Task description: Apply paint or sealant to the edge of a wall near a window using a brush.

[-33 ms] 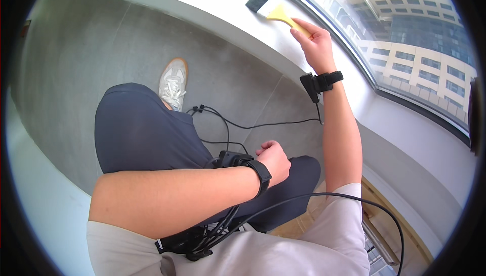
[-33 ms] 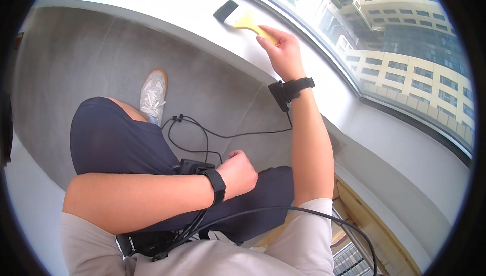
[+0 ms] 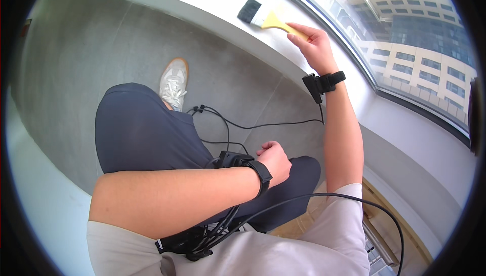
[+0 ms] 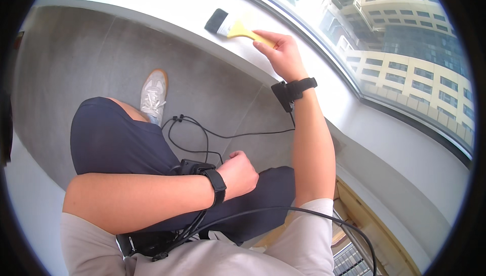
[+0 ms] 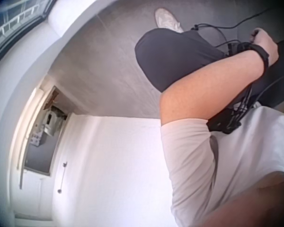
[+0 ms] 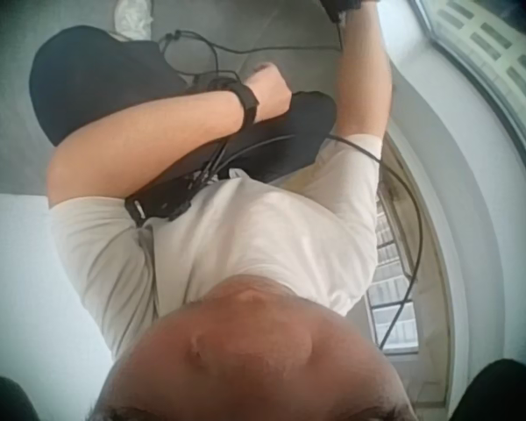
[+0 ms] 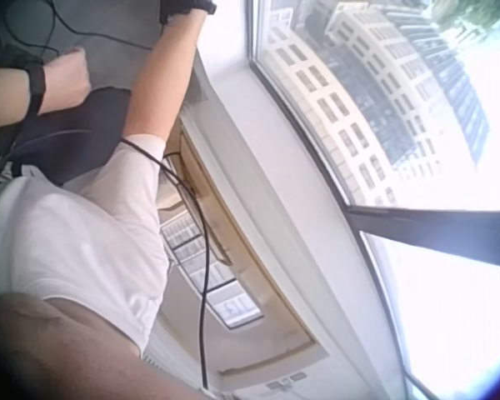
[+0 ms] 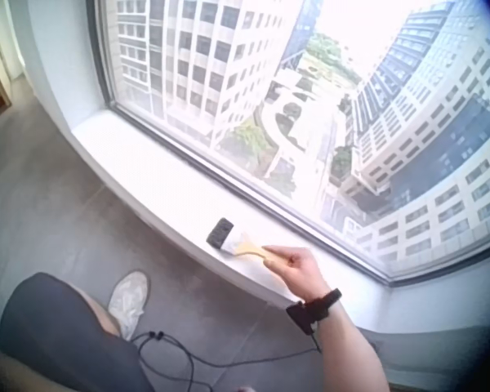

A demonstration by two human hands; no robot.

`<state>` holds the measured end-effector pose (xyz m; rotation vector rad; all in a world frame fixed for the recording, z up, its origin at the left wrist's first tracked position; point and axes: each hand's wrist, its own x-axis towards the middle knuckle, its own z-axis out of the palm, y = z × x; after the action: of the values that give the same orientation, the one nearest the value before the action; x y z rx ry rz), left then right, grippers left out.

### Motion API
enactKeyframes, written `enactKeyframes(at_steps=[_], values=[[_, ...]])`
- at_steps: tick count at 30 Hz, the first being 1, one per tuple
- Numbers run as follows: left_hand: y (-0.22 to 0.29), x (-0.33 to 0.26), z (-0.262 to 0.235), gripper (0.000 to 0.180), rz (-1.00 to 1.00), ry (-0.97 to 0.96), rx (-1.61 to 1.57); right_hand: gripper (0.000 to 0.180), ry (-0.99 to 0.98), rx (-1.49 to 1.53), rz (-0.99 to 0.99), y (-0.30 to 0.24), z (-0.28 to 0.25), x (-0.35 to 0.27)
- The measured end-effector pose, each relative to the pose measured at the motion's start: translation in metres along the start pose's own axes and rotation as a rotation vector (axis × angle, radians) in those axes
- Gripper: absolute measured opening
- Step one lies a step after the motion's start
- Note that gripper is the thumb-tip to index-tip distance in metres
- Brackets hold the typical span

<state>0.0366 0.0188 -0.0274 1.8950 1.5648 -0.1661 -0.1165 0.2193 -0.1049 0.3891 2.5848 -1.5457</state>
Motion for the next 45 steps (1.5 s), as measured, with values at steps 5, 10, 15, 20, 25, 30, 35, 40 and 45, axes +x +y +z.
enactKeyframes(at_steps=[5,10,15,20,25,30,35,40,45], values=[[-0.001,-0.002,-0.001,0.013,0.015,0.016,0.019,0.036,0.034,-0.012,-0.025,-0.002,0.006,0.002],[-0.001,-0.004,-0.002,0.013,0.015,0.0,0.011,0.035,-0.109,-0.018,-0.049,-0.008,0.006,0.002],[-0.001,-0.005,-0.002,0.011,-0.004,0.032,0.001,0.035,0.011,-0.037,0.049,-0.009,0.008,0.003],[-0.003,-0.001,0.0,0.015,0.033,-0.008,0.002,0.037,-0.006,-0.058,-0.065,-0.012,0.009,0.004],[0.0,0.001,0.006,0.034,-0.038,0.118,-0.01,0.036,-0.124,-0.05,-0.036,-0.024,0.006,0.004],[0.0,0.002,0.004,0.036,-0.035,0.132,0.011,0.036,0.02,-0.15,-0.043,-0.03,0.009,0.005],[0.0,0.002,0.003,0.037,-0.027,0.125,0.001,0.037,-0.146,-0.085,-0.031,-0.022,0.016,0.007],[0.0,0.001,0.002,0.037,-0.027,0.128,0.023,0.035,-0.075,-0.012,0.062,-0.014,0.019,0.007],[-0.001,0.003,0.003,0.036,-0.022,0.121,0.018,0.036,0.002,-0.044,-0.093,-0.018,0.02,0.007]])
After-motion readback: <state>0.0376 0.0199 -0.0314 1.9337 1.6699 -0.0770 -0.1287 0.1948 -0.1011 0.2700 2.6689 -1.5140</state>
